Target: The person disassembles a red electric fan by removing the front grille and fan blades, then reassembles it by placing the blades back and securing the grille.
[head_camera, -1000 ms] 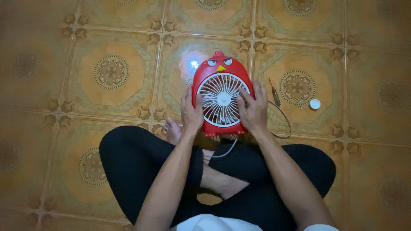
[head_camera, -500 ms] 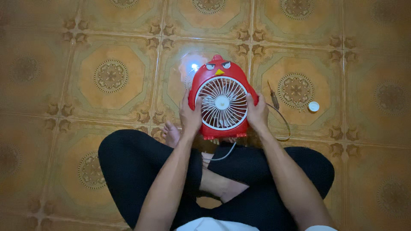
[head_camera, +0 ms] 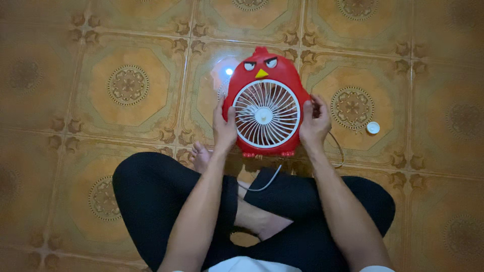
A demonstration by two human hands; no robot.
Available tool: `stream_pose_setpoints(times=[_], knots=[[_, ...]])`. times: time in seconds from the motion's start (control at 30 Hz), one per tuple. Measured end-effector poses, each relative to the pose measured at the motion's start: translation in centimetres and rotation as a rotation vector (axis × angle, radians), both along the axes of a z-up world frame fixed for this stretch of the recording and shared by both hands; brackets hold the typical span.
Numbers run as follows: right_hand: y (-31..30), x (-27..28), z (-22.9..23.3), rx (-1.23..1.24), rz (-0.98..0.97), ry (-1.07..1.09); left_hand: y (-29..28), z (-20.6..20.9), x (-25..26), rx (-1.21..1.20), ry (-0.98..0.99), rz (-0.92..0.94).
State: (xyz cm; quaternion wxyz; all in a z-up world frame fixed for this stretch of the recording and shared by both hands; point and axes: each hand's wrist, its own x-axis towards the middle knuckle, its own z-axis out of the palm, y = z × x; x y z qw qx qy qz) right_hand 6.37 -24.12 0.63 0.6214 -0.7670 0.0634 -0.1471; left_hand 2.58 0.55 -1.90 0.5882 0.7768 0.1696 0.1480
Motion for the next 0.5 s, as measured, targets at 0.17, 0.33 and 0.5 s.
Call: stream_pose_setpoints(times=[0.17, 0.33, 0.5], knots=[[0.1, -0.6, 2.5, -0.239, 0.07, -0.213, 0.8, -1.4, 1.1, -0.135, -0.086, -0.037], [0.9, -0.8, 2.9, -0.435, 0.027, -0.396, 0.5, -3.6, 2.1, -0.403, -0.057, -0.012], [1.7, -1.5, 3.1, -0.49, -0.008, -0.456, 0.1, -2.8, 2.1, -0.341, -0.083, -0.084]])
